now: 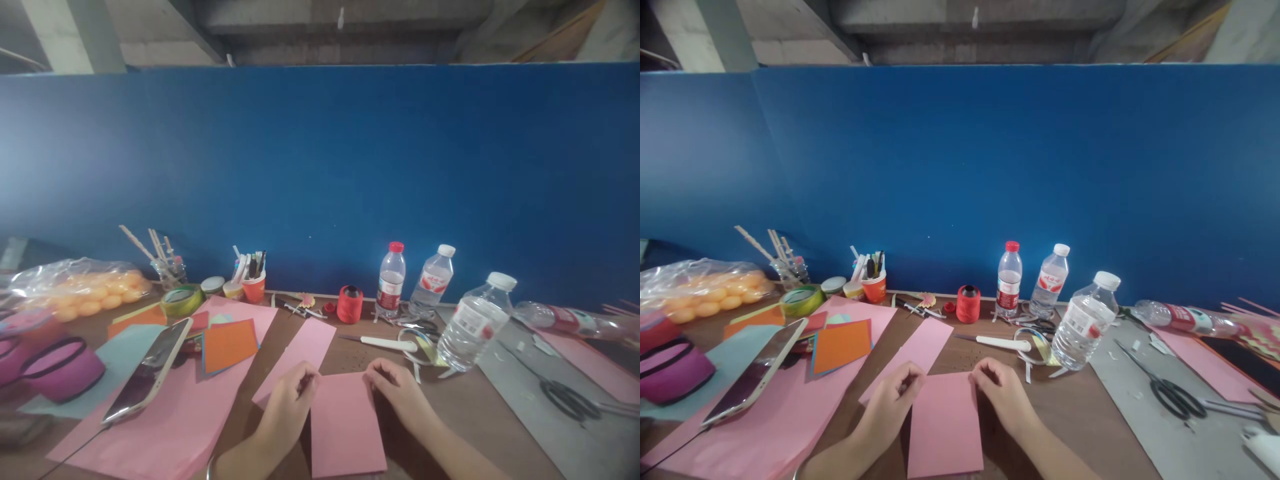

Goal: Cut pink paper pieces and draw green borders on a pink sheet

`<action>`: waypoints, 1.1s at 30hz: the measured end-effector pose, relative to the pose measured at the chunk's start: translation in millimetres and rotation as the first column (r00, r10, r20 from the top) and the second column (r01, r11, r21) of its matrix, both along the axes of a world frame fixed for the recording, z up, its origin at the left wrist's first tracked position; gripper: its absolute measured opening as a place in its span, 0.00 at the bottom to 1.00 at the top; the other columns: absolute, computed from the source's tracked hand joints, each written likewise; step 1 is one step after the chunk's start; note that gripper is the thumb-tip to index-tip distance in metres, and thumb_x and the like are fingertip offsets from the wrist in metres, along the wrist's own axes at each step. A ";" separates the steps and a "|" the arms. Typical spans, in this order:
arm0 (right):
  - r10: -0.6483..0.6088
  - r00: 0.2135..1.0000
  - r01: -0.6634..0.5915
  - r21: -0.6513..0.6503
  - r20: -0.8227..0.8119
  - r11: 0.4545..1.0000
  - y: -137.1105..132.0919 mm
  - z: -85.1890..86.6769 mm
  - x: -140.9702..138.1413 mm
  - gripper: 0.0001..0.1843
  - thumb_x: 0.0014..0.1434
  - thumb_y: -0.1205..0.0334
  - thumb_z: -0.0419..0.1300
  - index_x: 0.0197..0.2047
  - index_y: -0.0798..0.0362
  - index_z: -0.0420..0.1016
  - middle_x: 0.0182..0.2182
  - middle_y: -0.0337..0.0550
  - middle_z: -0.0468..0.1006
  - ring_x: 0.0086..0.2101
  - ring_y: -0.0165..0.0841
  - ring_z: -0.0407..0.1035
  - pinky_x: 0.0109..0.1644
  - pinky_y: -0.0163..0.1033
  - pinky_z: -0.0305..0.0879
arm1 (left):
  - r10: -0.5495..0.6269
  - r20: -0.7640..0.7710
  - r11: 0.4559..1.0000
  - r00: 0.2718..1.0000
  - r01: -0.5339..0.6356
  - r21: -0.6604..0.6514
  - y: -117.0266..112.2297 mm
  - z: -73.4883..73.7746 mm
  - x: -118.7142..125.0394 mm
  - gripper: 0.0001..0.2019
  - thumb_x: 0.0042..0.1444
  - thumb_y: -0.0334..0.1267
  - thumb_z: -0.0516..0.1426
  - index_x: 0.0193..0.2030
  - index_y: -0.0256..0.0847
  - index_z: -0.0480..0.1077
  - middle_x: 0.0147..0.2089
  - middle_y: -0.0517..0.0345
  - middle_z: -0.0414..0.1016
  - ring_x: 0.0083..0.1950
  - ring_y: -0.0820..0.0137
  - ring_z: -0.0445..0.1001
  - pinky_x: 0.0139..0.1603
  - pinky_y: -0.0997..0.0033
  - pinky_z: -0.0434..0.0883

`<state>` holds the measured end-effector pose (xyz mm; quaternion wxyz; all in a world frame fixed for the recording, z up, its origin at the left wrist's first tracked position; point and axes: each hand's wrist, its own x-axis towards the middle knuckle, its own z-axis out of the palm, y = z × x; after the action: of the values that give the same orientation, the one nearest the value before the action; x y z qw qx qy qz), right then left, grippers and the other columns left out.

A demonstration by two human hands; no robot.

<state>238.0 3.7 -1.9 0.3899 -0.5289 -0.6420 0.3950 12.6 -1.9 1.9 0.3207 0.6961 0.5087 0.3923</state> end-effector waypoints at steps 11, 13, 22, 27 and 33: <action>-0.084 0.995 0.080 -0.065 -0.054 0.995 -1.7 -4.4 -4.8 0.08 0.48 0.60 0.60 0.25 0.56 0.77 0.25 0.42 0.78 0.30 0.37 0.69 0.36 0.37 0.61 | -0.033 0.076 0.999 0.997 0.035 -0.025 0.5 -7.9 1.0 0.09 0.56 0.38 0.51 0.28 0.40 0.68 0.26 0.59 0.68 0.30 0.68 0.65 0.31 0.73 0.59; -0.091 0.991 0.083 -0.083 -0.097 0.993 -0.4 -7.1 -4.1 0.08 0.46 0.61 0.62 0.22 0.56 0.77 0.23 0.42 0.77 0.28 0.36 0.68 0.35 0.37 0.60 | -0.019 0.108 0.999 0.994 0.023 -0.032 0.7 -7.3 1.2 0.09 0.56 0.39 0.52 0.28 0.40 0.68 0.26 0.60 0.68 0.29 0.68 0.65 0.30 0.73 0.59; -0.138 0.918 0.086 -0.153 -0.371 0.984 -2.2 -7.0 -7.3 0.11 0.42 0.57 0.66 0.19 0.56 0.74 0.16 0.38 0.72 0.21 0.30 0.62 0.28 0.35 0.55 | 0.045 0.361 0.994 0.931 -0.004 -0.112 1.5 1.1 -1.2 0.15 0.57 0.47 0.52 0.28 0.39 0.69 0.21 0.63 0.63 0.24 0.72 0.62 0.27 0.74 0.61; -0.200 0.900 0.156 -0.143 -0.388 0.977 -0.6 -7.5 -4.8 0.13 0.46 0.55 0.65 0.20 0.55 0.71 0.13 0.34 0.67 0.19 0.28 0.58 0.26 0.34 0.52 | 0.043 0.478 0.990 0.877 0.026 -0.138 4.3 -0.5 -1.1 0.13 0.51 0.47 0.59 0.29 0.37 0.72 0.27 0.58 0.71 0.30 0.70 0.66 0.33 0.74 0.64; -0.215 0.899 0.175 -0.136 -0.382 0.975 0.9 -10.5 -4.3 0.11 0.47 0.58 0.65 0.20 0.56 0.71 0.15 0.34 0.68 0.20 0.27 0.58 0.26 0.33 0.52 | 0.092 0.551 0.982 0.829 0.017 -0.190 9.6 -9.0 -1.6 0.11 0.49 0.44 0.61 0.30 0.38 0.72 0.28 0.58 0.72 0.29 0.71 0.67 0.32 0.74 0.64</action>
<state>233.7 4.6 -12.4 0.5221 -0.5187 -0.4738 0.4835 11.0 7.7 -7.0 0.5110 0.5080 0.4412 0.5349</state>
